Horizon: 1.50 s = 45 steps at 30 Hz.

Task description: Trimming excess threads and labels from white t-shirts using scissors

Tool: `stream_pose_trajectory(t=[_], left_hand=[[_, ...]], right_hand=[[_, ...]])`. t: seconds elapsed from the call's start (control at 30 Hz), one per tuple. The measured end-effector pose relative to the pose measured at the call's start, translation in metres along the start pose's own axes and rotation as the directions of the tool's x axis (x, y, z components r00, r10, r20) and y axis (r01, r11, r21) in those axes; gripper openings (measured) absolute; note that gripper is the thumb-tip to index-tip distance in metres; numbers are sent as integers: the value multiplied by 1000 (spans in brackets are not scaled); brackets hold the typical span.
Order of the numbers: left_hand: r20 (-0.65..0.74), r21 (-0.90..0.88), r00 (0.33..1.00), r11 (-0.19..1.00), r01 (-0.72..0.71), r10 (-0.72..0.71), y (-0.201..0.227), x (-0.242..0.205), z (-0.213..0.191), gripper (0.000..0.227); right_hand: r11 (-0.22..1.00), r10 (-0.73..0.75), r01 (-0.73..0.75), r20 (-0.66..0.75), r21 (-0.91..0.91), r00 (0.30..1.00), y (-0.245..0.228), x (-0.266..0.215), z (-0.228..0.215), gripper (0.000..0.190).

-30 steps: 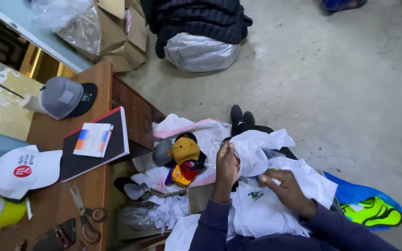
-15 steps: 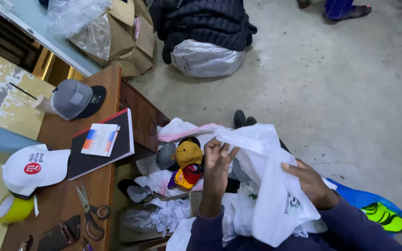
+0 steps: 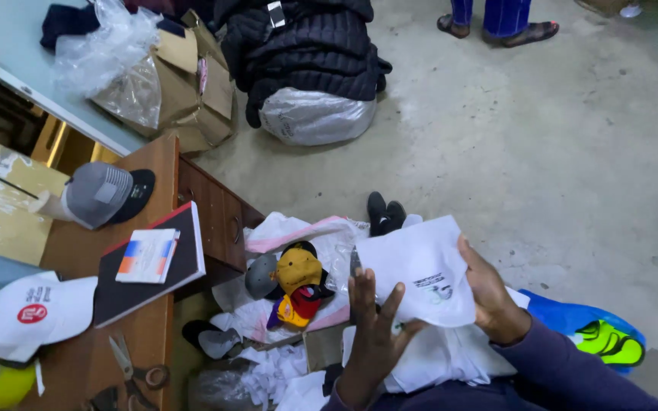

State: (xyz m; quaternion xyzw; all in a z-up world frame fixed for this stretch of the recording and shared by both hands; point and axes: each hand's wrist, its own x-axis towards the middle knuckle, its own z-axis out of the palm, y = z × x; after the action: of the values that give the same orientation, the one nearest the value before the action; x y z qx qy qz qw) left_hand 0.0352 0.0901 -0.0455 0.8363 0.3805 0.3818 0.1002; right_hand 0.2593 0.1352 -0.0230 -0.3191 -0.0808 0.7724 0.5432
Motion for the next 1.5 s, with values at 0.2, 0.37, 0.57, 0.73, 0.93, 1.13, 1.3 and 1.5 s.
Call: stream_pose_trajectory(t=[0.2, 0.37, 0.57, 0.73, 0.93, 1.13, 1.3, 1.5], left_hand=[[-400, -10, 894, 976, 215, -201, 20, 36, -42, 21], [-119, -563, 711, 637, 527, -693, 28, 35, -40, 36], [371, -803, 755, 220, 553, -541, 3, 15, -23, 47], [340, -692, 605, 244, 679, -720, -20, -10, -23, 53], [198, -666, 779, 502, 552, -595, 5, 34, -61, 21], [93, -376, 847, 769, 517, -524, 17, 36, -68, 21], [2, -312, 859, 815, 487, -513, 36, 40, -63, 21], [-255, -103, 806, 844, 527, -534, -37, -20, -93, 22]], right_hand=[[856, -270, 313, 161, -412, 949, 8, -16, 4, 76], [-146, -484, 679, 650, -720, 586, -18, -36, 1, 123], [-123, -478, 533, 521, -837, 707, -27, -28, 8, 118], [752, 1, 155, 236, -641, 972, -14, -32, 5, 45], [913, 366, -294, 253, -282, 895, 27, -26, -22, 61], [702, 61, -43, 0, -711, 998, -12, -39, 2, 60], [660, -5, -115, -157, -743, 988, -8, -37, -22, 35], [661, -166, 93, -24, -744, 986, -10, -32, -65, 40]])
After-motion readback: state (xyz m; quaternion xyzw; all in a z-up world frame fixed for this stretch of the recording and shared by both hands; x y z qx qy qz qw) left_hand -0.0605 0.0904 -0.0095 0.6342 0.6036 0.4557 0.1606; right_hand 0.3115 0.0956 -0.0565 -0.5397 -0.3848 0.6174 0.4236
